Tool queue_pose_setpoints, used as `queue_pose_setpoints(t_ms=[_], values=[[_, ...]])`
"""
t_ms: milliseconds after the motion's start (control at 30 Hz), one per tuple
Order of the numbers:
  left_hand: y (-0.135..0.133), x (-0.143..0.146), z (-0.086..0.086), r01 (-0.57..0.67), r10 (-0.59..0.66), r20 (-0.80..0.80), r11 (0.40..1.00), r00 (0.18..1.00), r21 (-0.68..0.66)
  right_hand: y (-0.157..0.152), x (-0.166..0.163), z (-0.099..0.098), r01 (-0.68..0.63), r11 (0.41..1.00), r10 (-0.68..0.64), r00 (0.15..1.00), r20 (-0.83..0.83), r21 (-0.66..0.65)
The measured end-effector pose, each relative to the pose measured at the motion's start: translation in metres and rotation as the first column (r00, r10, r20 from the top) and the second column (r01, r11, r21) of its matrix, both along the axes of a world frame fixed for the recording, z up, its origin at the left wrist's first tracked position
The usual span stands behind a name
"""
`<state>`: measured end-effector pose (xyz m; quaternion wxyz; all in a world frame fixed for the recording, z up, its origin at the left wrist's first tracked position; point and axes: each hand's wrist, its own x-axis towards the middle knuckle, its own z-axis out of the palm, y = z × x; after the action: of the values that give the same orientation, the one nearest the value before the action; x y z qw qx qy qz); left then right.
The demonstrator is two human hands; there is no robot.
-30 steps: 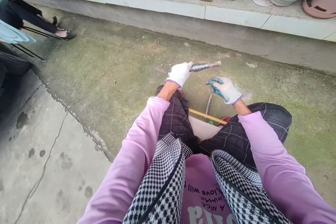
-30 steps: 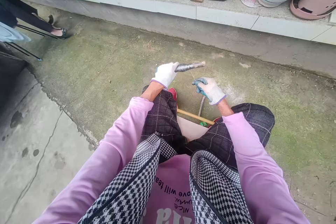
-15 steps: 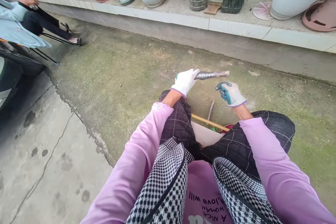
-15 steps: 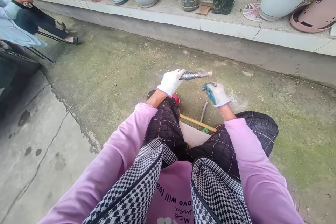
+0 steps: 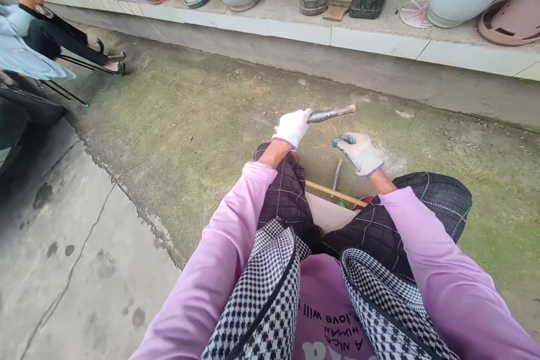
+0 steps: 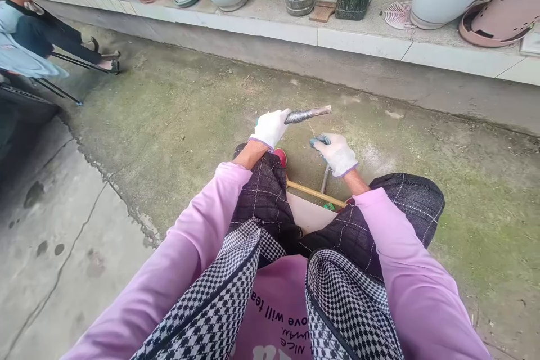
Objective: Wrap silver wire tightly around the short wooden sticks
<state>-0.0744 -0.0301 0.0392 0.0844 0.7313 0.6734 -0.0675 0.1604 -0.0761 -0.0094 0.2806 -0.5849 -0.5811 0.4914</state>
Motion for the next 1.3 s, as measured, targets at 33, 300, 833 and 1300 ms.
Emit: queue_pose_setpoints(t_ms=[33,300,833,1300], values=[[0.000,0.000,0.001,-0.002,0.002,0.005,1.000,1.000,0.003,0.001,0.003,0.001,0.015,1.000,-0.015,1.000,0.019,0.008],[-0.006,0.005,0.008,0.032,-0.033,0.033,0.999,0.999,0.015,-0.002,0.001,-0.002,0.013,0.996,-0.011,1.000,0.020,-0.089],[0.009,-0.005,-0.006,-0.023,0.023,0.024,1.000,0.999,-0.001,-0.017,-0.005,0.002,0.060,0.988,-0.069,0.996,-0.054,-0.144],[-0.016,0.013,0.004,0.381,-0.384,0.006,0.916,0.924,-0.124,0.042,0.034,-0.012,0.137,0.988,-0.134,0.990,0.040,-0.070]])
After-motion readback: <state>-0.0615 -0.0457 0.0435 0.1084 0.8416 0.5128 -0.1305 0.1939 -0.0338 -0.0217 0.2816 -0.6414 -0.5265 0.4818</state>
